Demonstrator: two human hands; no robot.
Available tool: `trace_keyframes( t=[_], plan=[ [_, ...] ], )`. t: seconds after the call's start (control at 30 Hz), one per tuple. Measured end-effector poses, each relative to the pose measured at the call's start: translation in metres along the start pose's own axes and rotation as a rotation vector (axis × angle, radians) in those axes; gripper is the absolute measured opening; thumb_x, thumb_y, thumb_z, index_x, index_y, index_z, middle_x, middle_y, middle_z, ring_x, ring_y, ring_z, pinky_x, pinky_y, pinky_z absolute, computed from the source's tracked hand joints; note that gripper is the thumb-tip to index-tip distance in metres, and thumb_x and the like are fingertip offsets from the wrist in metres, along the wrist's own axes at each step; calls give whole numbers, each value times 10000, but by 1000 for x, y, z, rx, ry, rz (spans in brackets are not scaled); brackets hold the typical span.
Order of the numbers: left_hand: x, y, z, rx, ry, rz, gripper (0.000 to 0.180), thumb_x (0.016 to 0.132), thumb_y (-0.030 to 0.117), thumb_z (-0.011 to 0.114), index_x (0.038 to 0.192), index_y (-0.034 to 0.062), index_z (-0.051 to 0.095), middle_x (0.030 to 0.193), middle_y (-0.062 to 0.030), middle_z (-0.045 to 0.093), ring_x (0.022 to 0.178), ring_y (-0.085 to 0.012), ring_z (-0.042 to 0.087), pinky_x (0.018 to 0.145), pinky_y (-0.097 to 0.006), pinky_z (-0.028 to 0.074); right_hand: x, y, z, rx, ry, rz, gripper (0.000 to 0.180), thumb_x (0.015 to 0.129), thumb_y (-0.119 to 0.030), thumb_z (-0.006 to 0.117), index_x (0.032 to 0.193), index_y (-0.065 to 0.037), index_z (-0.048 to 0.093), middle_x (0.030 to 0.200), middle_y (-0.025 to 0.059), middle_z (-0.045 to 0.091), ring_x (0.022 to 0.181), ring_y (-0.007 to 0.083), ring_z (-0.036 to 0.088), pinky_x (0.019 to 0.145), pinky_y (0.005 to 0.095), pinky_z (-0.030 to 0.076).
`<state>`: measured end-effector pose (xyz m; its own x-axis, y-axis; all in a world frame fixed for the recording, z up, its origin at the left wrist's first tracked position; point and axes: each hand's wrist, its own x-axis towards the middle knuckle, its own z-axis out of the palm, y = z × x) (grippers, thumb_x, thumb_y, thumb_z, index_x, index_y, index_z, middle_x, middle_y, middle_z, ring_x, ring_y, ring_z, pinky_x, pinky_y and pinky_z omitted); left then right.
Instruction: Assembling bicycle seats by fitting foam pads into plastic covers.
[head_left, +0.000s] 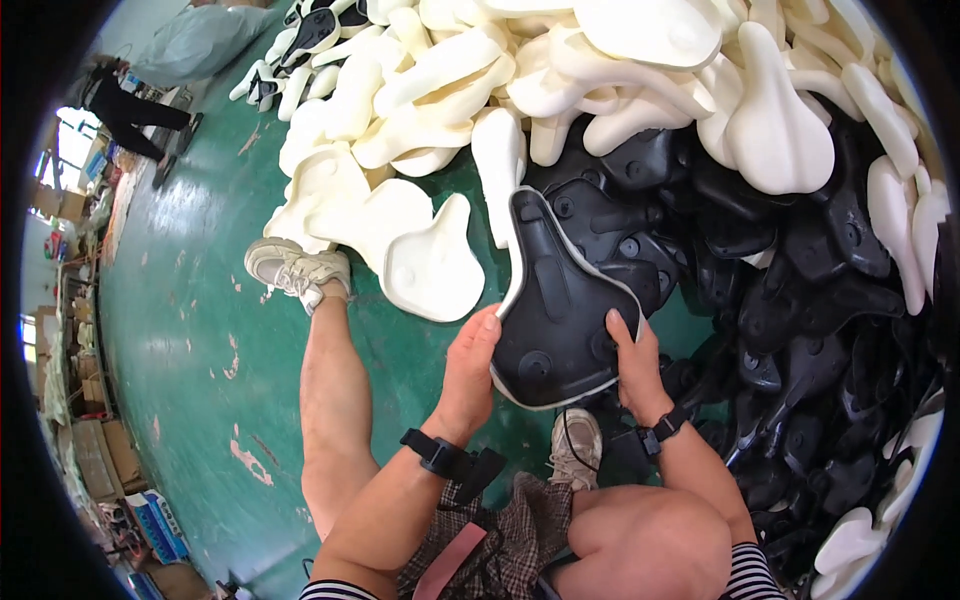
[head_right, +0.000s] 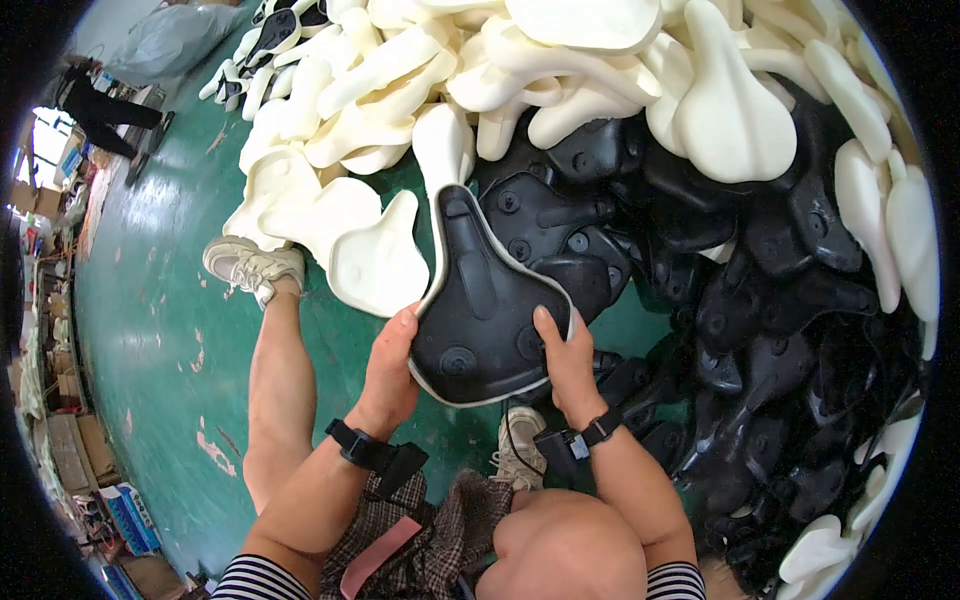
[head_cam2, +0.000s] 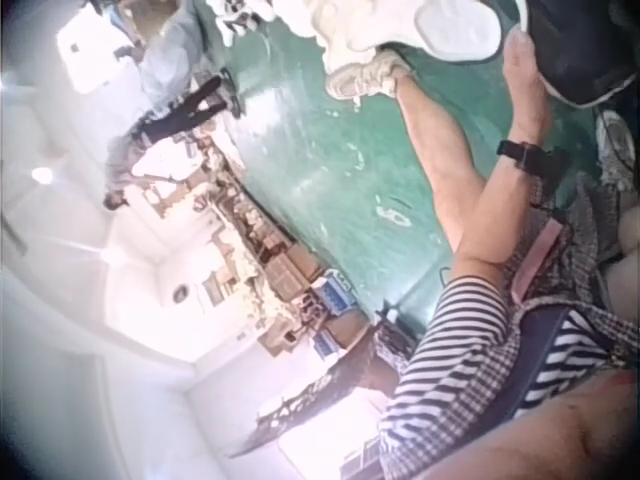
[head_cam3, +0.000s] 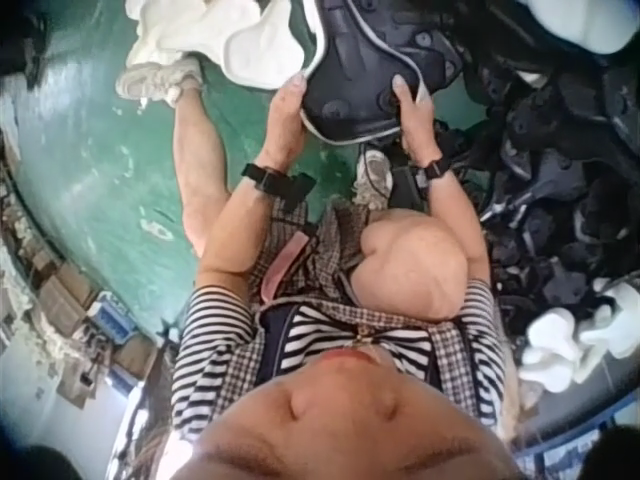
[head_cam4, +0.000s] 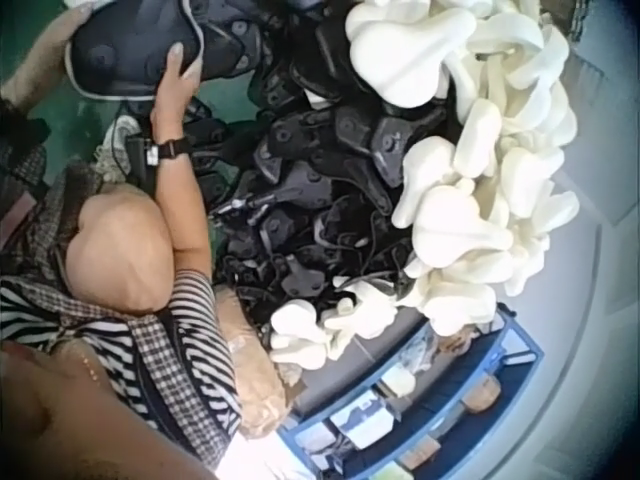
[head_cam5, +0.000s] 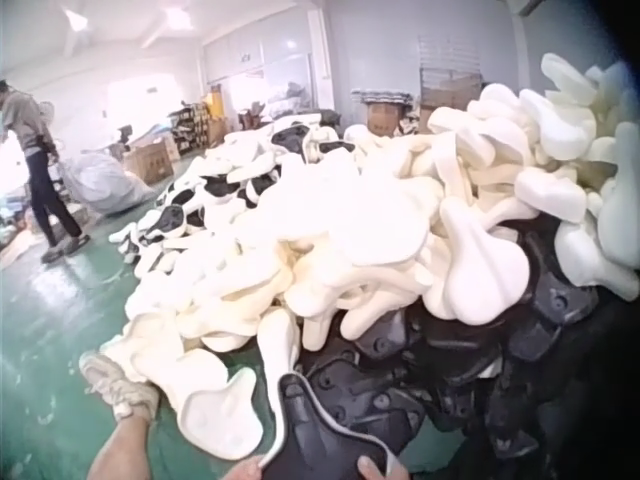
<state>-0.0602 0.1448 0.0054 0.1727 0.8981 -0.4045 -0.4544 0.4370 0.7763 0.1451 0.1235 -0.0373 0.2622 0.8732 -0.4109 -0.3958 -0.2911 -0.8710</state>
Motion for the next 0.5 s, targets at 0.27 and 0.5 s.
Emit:
trace_keyframes(
  t=[0.27,0.5],
  plan=[
    [38,37,14,178,-81,16,578,924,133,590,1421,96,298,1218,-98,520,1047,-202,552,896,-370,476,-23,7,-47,-411,-72,-227,470,872,-297,683,1206,11,561,1073,78,624,975,160,566,867,302,449],
    [49,27,15,36,-87,102,378,895,25,595,1239,62,444,1063,-73,566,935,-181,605,796,-296,542,-28,-2,-43,-394,-128,-256,477,840,-279,711,1195,6,567,1065,66,630,987,145,559,876,293,440]
  ],
)
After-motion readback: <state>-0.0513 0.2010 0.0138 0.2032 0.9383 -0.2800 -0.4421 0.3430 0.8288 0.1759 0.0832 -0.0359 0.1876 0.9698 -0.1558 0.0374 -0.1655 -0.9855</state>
